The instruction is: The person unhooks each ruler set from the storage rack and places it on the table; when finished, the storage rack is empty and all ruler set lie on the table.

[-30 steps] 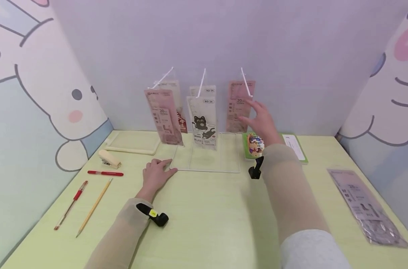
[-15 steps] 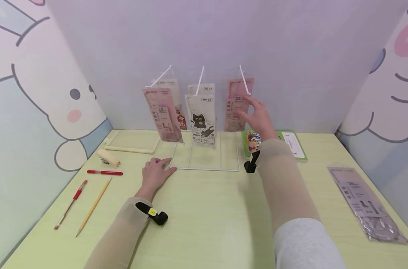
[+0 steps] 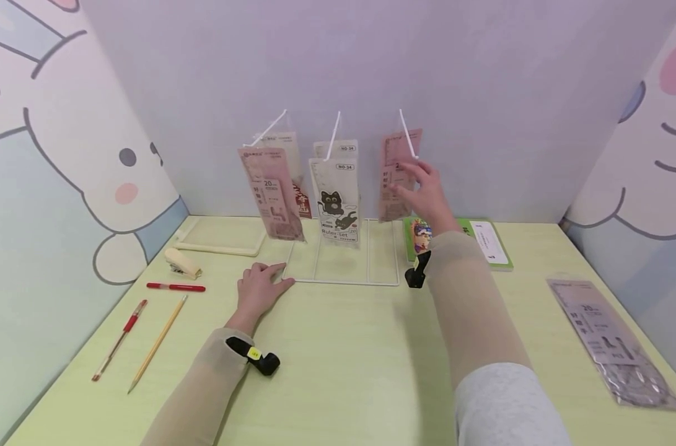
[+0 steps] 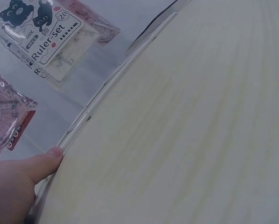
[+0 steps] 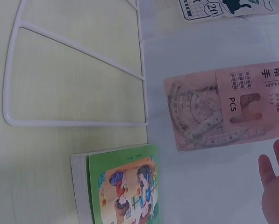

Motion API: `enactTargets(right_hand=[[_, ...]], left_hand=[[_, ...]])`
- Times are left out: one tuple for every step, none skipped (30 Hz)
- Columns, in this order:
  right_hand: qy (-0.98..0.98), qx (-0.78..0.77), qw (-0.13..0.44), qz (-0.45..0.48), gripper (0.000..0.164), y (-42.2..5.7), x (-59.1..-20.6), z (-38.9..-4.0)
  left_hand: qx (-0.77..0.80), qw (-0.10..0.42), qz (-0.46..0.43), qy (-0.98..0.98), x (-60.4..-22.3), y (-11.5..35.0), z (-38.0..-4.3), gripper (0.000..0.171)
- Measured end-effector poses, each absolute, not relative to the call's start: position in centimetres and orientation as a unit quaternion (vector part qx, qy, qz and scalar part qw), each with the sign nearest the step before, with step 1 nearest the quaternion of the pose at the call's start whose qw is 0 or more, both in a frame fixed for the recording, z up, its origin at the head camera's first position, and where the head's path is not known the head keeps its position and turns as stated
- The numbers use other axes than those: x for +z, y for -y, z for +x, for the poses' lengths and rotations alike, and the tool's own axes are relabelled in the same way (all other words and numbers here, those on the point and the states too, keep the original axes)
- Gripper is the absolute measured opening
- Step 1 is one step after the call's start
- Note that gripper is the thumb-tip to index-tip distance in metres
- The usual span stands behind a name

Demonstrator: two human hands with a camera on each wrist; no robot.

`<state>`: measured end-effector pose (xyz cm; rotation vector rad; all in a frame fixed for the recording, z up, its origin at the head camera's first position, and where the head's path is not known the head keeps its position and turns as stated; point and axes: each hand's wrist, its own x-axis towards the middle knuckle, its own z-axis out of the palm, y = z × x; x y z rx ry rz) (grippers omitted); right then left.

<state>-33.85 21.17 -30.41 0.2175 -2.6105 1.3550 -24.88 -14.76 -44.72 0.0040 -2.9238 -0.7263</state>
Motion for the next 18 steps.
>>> enactTargets(right_hand=[[0.88, 0.46, 0.097, 0.071, 0.066, -21.22, -30.38, -33.89], [0.879, 0.461, 0.099, 0.072, 0.065, -21.28, -30.33, -33.94], [0.879, 0.46, 0.102, 0.072, 0.065, -21.35, -30.26, -33.98], [0.879, 0.458, 0.105, 0.076, 0.064, -21.44, -30.2, -34.07], [0.88, 0.455, 0.107, 0.082, 0.063, -21.49, -30.1, -34.14], [0.881, 0.451, 0.11, 0.091, 0.062, -21.54, -30.0, -34.21], [0.882, 0.449, 0.108, 0.093, 0.062, -21.58, -29.94, -34.26], [0.882, 0.448, 0.108, 0.096, 0.061, -21.62, -29.86, -34.27], [0.882, 0.45, 0.105, 0.096, 0.062, -21.62, -29.79, -34.25], [0.88, 0.454, 0.103, 0.096, 0.062, -21.63, -29.76, -34.25], [0.877, 0.462, 0.099, 0.092, 0.062, -21.61, -29.75, -34.18], [0.874, 0.468, 0.098, 0.089, 0.061, -21.6, -29.77, -34.12], [0.868, 0.48, 0.094, 0.083, 0.061, -21.53, -29.79, -34.02], [0.86, 0.494, 0.095, 0.085, 0.06, -21.42, -29.82, -33.97], [0.852, 0.508, 0.094, 0.086, 0.059, -21.3, -29.87, -33.94], [0.845, 0.519, 0.097, 0.086, 0.057, -21.19, -29.96, -33.91], [0.838, 0.53, 0.099, 0.085, 0.056, -21.05, -30.05, -33.89], [0.832, 0.539, 0.102, 0.083, 0.055, -20.92, -30.13, -33.89]], left_hand=[[-0.242, 0.065, 0.001, 0.968, -44.71, 14.72, -24.87, 0.053], [-0.243, 0.066, 0.001, 0.968, -44.7, 14.68, -24.87, 0.053], [-0.244, 0.066, 0.001, 0.968, -44.69, 14.64, -24.87, 0.053], [-0.244, 0.067, 0.001, 0.967, -44.69, 14.62, -24.87, 0.052], [-0.244, 0.066, 0.0, 0.968, -44.7, 14.6, -24.88, 0.052], [-0.244, 0.065, 0.0, 0.968, -44.71, 14.58, -24.9, 0.052], [-0.243, 0.065, 0.0, 0.968, -44.72, 14.57, -24.92, 0.052], [-0.242, 0.064, 0.0, 0.968, -44.72, 14.57, -24.94, 0.053], [-0.242, 0.063, 0.0, 0.968, -44.72, 14.56, -24.97, 0.053], [-0.242, 0.063, 0.0, 0.968, -44.71, 14.56, -24.99, 0.053], [-0.242, 0.062, 0.0, 0.968, -44.68, 14.56, -25.0, 0.053], [-0.241, 0.062, 0.0, 0.968, -44.67, 14.57, -25.01, 0.053], [-0.241, 0.062, 0.0, 0.968, -44.65, 14.57, -25.01, 0.053], [-0.241, 0.063, 0.0, 0.969, -44.63, 14.6, -25.0, 0.054], [-0.241, 0.064, 0.0, 0.969, -44.61, 14.61, -24.98, 0.054], [-0.239, 0.064, 0.001, 0.969, -44.6, 14.63, -24.97, 0.054], [-0.239, 0.064, 0.001, 0.969, -44.59, 14.66, -24.94, 0.054], [-0.238, 0.063, 0.002, 0.969, -44.58, 14.69, -24.91, 0.054]])
